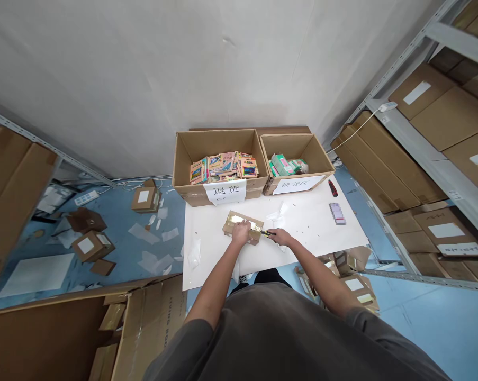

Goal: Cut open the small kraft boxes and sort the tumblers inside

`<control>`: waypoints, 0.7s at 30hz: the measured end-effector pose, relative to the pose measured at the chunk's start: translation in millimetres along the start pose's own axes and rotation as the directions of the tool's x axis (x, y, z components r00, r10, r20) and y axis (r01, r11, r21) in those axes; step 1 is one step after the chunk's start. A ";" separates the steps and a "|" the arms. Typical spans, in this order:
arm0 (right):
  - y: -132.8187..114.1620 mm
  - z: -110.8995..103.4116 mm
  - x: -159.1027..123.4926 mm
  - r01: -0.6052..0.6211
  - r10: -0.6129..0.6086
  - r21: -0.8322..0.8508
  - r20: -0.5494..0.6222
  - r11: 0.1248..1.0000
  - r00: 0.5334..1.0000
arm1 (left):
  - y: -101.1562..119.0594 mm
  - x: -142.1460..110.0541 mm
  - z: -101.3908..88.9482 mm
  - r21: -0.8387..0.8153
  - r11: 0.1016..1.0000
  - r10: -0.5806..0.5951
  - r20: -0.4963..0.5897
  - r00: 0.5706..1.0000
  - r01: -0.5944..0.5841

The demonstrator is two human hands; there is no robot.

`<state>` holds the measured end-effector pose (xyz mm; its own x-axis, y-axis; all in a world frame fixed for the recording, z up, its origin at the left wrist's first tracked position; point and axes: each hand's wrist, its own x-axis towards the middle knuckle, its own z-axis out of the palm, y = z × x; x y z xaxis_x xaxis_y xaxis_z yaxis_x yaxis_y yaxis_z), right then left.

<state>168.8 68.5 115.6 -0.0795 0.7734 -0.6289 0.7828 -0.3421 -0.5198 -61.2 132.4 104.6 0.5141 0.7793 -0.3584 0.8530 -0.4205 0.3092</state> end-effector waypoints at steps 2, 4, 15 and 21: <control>1.7 5.8 -3.9 -0.026 0.024 0.111 0.019 0.993 1.000 | -0.1 1.5 0.2 -0.006 1.000 0.006 -0.002 1.000 -0.006; 7.0 15.9 -11.0 -0.023 0.017 0.204 0.028 0.979 0.999 | -1.5 1.9 1.1 -0.013 1.000 0.022 0.000 1.000 -0.022; 34.8 40.9 -24.6 -0.048 0.096 0.377 -0.111 0.925 0.989 | -24.0 17.2 5.6 -0.057 0.996 -0.076 -0.084 0.994 0.071; 28.8 43.9 -20.9 0.122 -0.085 0.153 -0.225 0.981 0.971 | -36.1 38.6 11.8 0.044 0.996 -0.074 0.004 0.997 0.074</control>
<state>165.9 19.1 88.4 -0.0047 0.9001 -0.4357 0.6634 -0.3232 -0.6749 -71.1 172.1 69.2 0.4500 0.8064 -0.3837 0.8917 -0.3819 0.2431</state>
